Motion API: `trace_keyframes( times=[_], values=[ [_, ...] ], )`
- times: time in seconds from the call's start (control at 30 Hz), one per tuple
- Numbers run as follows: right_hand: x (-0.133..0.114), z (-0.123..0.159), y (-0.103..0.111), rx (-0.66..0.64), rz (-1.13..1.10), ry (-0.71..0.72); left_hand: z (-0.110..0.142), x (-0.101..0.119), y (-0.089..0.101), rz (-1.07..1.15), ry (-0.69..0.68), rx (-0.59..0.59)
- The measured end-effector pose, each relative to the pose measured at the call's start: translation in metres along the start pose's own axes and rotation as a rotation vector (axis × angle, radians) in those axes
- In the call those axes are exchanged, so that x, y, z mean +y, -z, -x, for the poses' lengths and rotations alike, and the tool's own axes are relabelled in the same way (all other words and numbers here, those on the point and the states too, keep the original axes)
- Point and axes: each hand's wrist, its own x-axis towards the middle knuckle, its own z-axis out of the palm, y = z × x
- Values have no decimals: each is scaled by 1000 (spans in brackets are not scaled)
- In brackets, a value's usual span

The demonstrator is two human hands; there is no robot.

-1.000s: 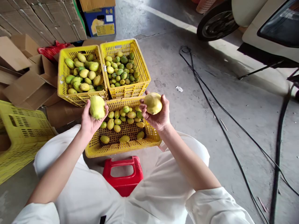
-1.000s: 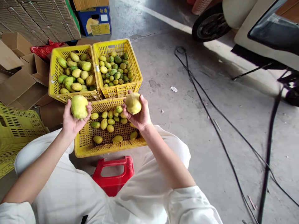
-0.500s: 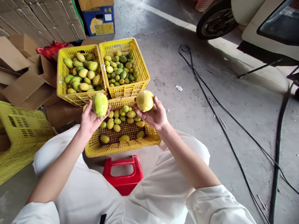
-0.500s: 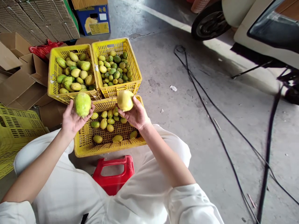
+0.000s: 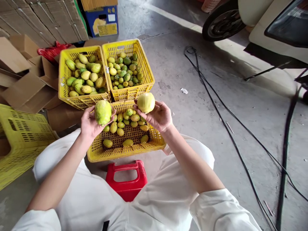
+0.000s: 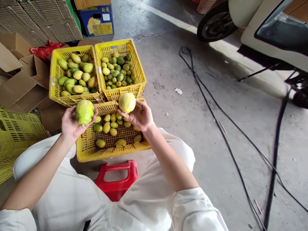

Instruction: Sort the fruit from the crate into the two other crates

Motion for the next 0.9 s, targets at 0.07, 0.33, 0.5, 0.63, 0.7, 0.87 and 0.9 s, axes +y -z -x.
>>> trace_keyframes(
  times=[0.07,0.33,0.5,0.63,0.7,0.87,0.9],
  values=[
    [3,-4,5,5,-16,-36,0,-2,0,-29,-4,2],
    [11,-8,7,-13,-88,-139,-9,-18,-1,-137,58,151],
    [5,-2,-5,-30,-106,-53,-4,-9,1,-103,23,-3],
    [8,-3,0,-8,-106,-64,-5,-11,2,-138,-9,7],
    [12,-5,4,30,-97,-104,-8,-16,4,-145,27,20],
    [18,-5,4,96,-49,-175,-11,-22,5,-170,68,55],
    [17,-4,1,81,-46,-166,-10,-20,4,-153,58,49]
  ],
)
